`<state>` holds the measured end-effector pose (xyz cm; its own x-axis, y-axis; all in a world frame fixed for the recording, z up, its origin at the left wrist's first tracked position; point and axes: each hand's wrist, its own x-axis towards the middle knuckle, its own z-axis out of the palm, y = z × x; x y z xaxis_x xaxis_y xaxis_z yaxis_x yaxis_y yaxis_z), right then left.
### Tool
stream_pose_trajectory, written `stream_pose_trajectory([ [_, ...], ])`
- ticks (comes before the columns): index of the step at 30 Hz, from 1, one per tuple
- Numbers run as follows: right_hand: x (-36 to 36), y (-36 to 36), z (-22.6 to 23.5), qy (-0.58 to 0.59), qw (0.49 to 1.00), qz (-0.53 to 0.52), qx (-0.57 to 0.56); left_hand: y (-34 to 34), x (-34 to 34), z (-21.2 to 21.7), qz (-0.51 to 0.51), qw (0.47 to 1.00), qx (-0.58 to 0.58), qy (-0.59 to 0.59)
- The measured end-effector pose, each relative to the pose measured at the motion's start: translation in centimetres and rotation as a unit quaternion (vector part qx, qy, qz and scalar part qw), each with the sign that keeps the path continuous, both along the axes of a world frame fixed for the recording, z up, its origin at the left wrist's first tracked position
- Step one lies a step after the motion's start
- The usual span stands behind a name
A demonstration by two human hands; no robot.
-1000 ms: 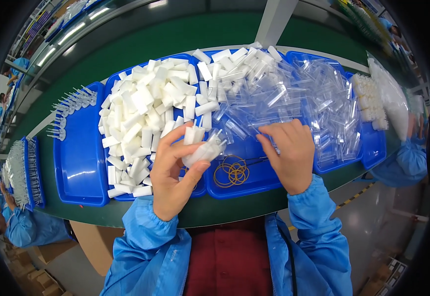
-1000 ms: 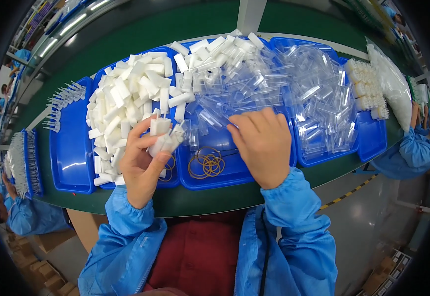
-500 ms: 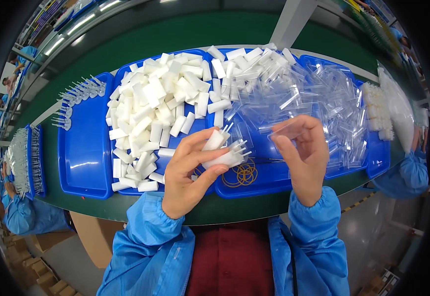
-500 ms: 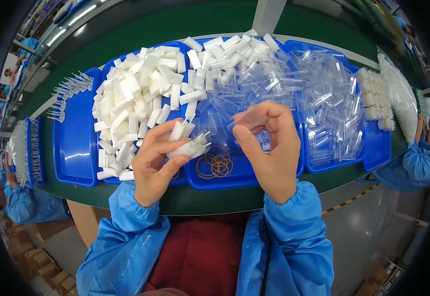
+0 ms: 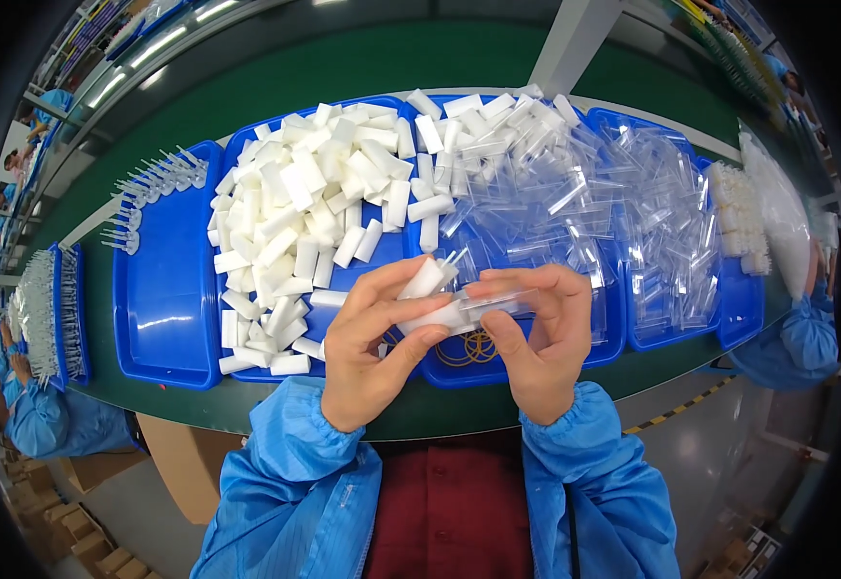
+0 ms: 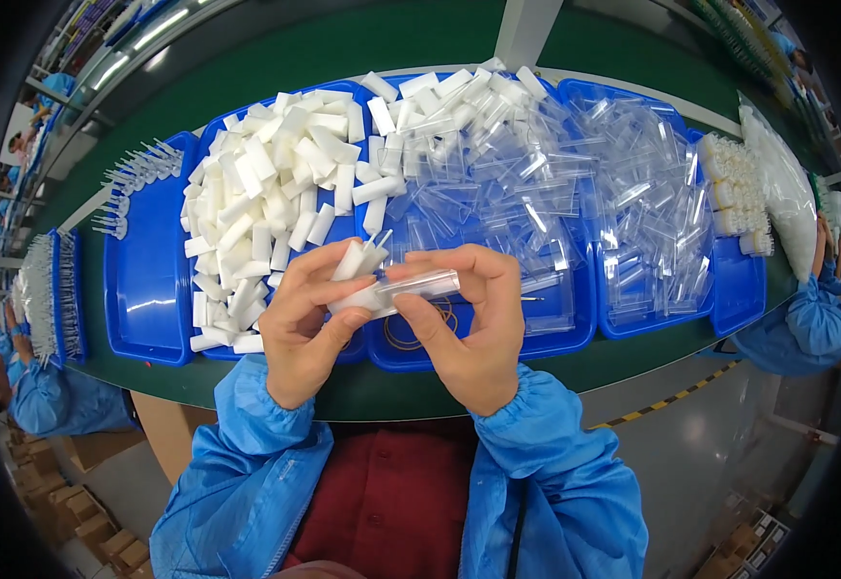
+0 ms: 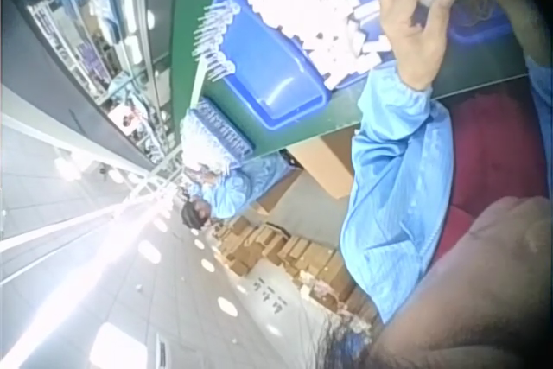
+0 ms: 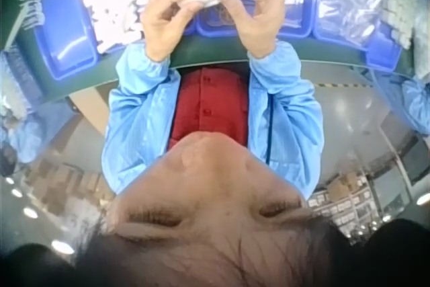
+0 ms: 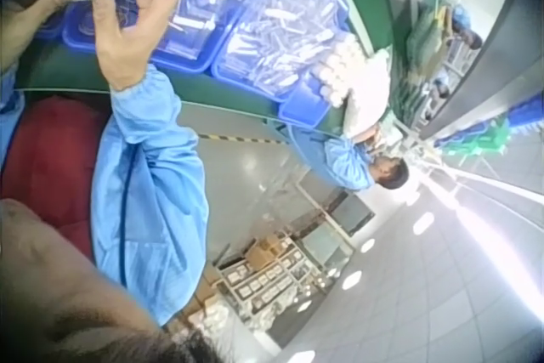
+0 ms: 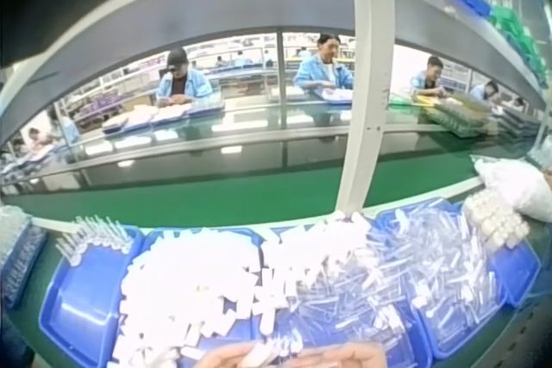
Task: The person assembles small plastic components by hand, securing them with rubber bands.
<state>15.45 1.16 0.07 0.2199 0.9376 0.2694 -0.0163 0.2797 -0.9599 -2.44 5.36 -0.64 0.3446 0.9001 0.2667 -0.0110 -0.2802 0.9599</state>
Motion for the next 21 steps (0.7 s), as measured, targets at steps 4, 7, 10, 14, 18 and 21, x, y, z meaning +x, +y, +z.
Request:
stream_pose_trajectory([
  [4, 0.0, 0.0, -0.6, -0.020, 0.999, 0.010, 0.050, -0.3, 0.3, 0.3, 0.006, 1.000, 0.013, 0.000],
  [7, -0.4, -0.2, -0.7, -0.007, 0.999, -0.013, 0.048, -0.3, 0.1, 0.3, -0.007, 1.000, 0.007, 0.013],
  [10, -0.5, -0.4, -1.1, -0.019, 0.998, -0.028, 0.052, -0.2, 0.1, -0.1, -0.007, 1.000, -0.009, 0.004],
  [14, -0.7, -0.7, -1.2, -0.025, 0.997, -0.040, 0.063, -0.5, 0.7, -0.1, 0.004, 1.000, -0.017, -0.016],
  [18, -0.7, -1.0, -1.6, -0.028, 0.995, -0.052, 0.075, -0.7, 0.9, 0.0, 0.015, 0.999, -0.028, -0.024],
  [21, -0.7, -1.2, -2.0, -0.051, 0.994, -0.056, 0.073, -0.7, 1.0, -0.2, 0.007, 1.000, -0.022, -0.009],
])
